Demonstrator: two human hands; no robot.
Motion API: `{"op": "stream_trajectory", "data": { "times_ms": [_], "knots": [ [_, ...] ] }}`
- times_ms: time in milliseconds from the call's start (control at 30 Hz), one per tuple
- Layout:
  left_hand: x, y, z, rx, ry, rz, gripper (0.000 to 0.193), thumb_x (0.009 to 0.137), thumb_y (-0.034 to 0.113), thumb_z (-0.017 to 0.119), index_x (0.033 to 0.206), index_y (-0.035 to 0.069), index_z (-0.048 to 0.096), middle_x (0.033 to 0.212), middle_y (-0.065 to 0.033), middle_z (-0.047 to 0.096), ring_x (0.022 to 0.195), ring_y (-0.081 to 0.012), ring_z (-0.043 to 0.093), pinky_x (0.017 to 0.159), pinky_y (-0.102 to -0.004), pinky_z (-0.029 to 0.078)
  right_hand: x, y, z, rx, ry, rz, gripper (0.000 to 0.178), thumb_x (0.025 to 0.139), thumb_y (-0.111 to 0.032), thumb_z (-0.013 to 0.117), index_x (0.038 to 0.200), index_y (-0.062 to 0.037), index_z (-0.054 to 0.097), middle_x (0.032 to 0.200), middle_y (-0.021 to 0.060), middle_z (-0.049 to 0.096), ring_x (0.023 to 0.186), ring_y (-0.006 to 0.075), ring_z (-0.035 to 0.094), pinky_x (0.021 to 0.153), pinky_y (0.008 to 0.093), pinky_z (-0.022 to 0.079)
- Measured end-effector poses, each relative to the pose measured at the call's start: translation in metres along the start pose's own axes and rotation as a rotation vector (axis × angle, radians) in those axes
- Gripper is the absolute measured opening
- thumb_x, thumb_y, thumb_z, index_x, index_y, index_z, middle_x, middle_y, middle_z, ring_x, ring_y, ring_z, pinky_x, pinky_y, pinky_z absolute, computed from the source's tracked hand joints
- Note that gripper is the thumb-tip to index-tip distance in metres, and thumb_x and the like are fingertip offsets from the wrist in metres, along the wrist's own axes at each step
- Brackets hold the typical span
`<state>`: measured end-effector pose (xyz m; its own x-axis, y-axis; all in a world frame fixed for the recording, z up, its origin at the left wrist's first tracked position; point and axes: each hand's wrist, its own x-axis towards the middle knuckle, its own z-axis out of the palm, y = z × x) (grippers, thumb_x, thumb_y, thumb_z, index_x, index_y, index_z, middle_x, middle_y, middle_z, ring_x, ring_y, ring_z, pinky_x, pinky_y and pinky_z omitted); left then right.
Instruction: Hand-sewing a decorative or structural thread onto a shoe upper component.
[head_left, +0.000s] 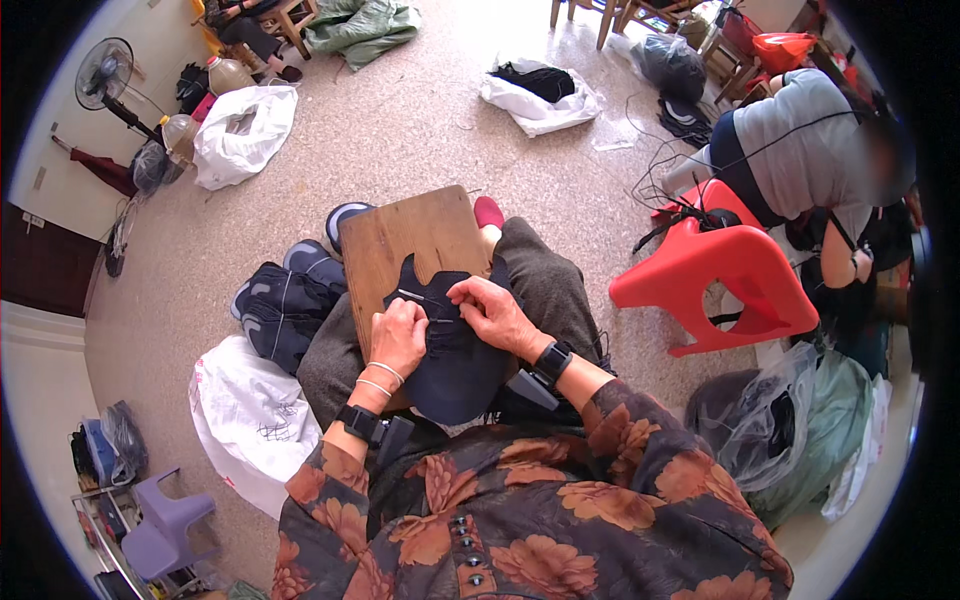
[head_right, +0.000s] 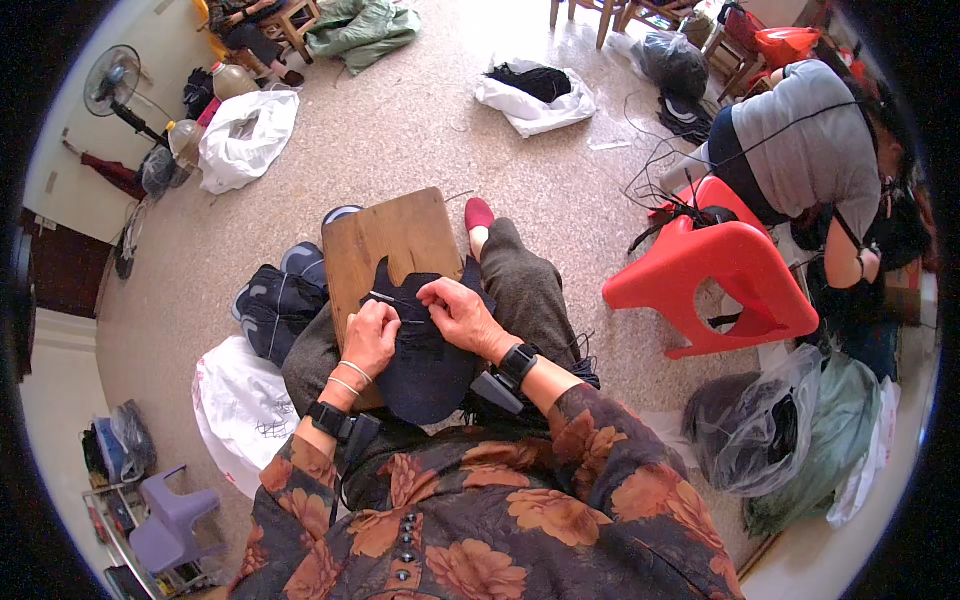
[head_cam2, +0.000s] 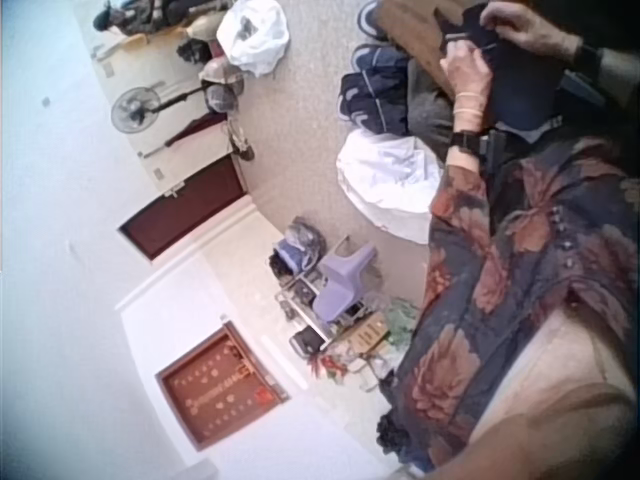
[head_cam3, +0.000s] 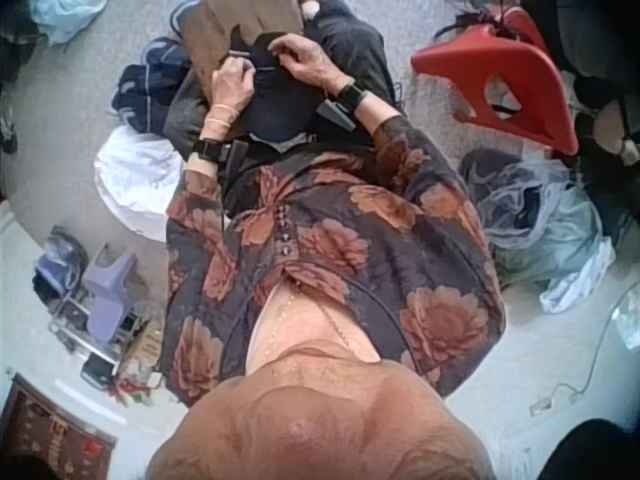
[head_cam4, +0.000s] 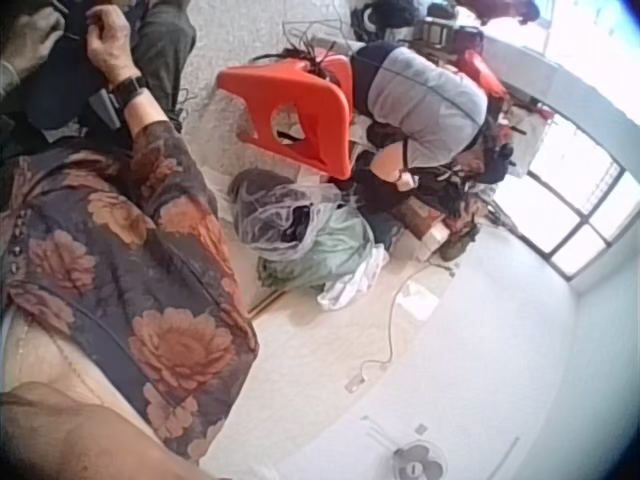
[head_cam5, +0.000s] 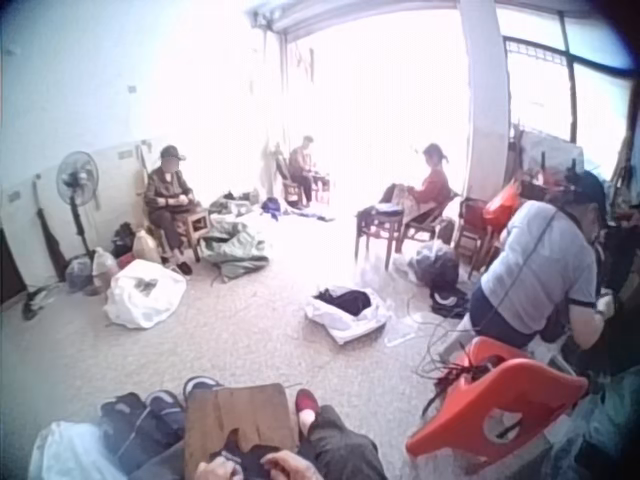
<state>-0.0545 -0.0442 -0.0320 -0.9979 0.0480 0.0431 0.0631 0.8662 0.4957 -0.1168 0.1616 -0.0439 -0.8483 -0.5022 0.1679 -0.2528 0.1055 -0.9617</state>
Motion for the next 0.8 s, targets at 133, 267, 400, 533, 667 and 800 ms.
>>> {"op": "stream_trajectory", "data": {
  "times_ms": [133, 267, 400, 533, 667, 800],
  "knots": [
    [-0.008, -0.007, 0.005, -0.139, 0.107, 0.009, 0.005, 0.086, 0.012, 0.068, 0.086, 0.009, 0.065, 0.088, -0.0102, 0.060, 0.089, -0.0330, 0.062, 0.077, -0.0448, 0.042, -0.003, -0.005, 0.003, -0.267, -0.082, -0.225, 0.013, 0.087, 0.000, 0.065, 0.100, -0.0012, 0.062, 0.093, 0.0148, 0.060, 0.088, 0.0347, 0.065, 0.077, 0.0415, 0.054],
    [-0.018, -0.001, 0.002, -0.198, 0.154, -0.125, 0.012, 0.083, 0.017, 0.074, 0.081, 0.009, 0.066, 0.087, -0.0073, 0.061, 0.089, -0.0295, 0.062, 0.079, -0.0441, 0.042, -0.003, -0.011, 0.010, -0.509, -0.143, -0.205, 0.016, 0.085, -0.009, 0.072, 0.093, -0.0028, 0.059, 0.093, 0.0157, 0.057, 0.090, 0.0378, 0.062, 0.075, 0.0467, 0.054],
    [-0.021, 0.009, -0.004, -0.109, 0.073, -0.246, 0.018, 0.080, 0.023, 0.079, 0.075, 0.012, 0.066, 0.089, -0.0057, 0.061, 0.092, -0.0270, 0.062, 0.082, -0.0434, 0.041, 0.001, -0.014, 0.019, -0.635, -0.159, -0.139, 0.018, 0.087, -0.013, 0.069, 0.094, -0.0017, 0.057, 0.095, 0.0172, 0.059, 0.092, 0.0380, 0.064, 0.076, 0.0483, 0.054],
    [-0.017, 0.005, 0.005, -0.067, 0.112, -0.262, 0.014, 0.080, 0.023, 0.078, 0.074, 0.013, 0.068, 0.087, -0.0055, 0.061, 0.095, -0.0264, 0.062, 0.084, -0.0443, 0.038, 0.004, -0.014, 0.024, -0.677, -0.170, -0.134, 0.015, 0.087, -0.011, 0.067, 0.093, -0.0008, 0.057, 0.094, 0.0179, 0.059, 0.092, 0.0376, 0.065, 0.075, 0.0480, 0.055],
    [-0.014, 0.001, 0.015, -0.130, 0.124, -0.339, 0.014, 0.080, 0.025, 0.078, 0.075, 0.014, 0.071, 0.087, -0.0045, 0.061, 0.096, -0.0254, 0.062, 0.084, -0.0445, 0.037, 0.002, -0.018, 0.020, -0.784, -0.198, -0.132, 0.012, 0.083, -0.003, 0.063, 0.092, 0.0003, 0.057, 0.094, 0.0189, 0.059, 0.090, 0.0370, 0.066, 0.073, 0.0463, 0.056],
    [-0.014, 0.005, 0.018, -0.192, 0.218, -0.284, 0.016, 0.082, 0.019, 0.079, 0.084, 0.004, 0.075, 0.081, -0.0069, 0.061, 0.075, -0.0215, 0.061, 0.072, -0.0373, 0.047, -0.008, -0.024, 0.013, -0.833, -0.188, -0.128, 0.014, 0.081, 0.000, 0.062, 0.093, 0.0013, 0.057, 0.095, 0.0192, 0.060, 0.090, 0.0364, 0.066, 0.073, 0.0455, 0.057]
  ]
}}
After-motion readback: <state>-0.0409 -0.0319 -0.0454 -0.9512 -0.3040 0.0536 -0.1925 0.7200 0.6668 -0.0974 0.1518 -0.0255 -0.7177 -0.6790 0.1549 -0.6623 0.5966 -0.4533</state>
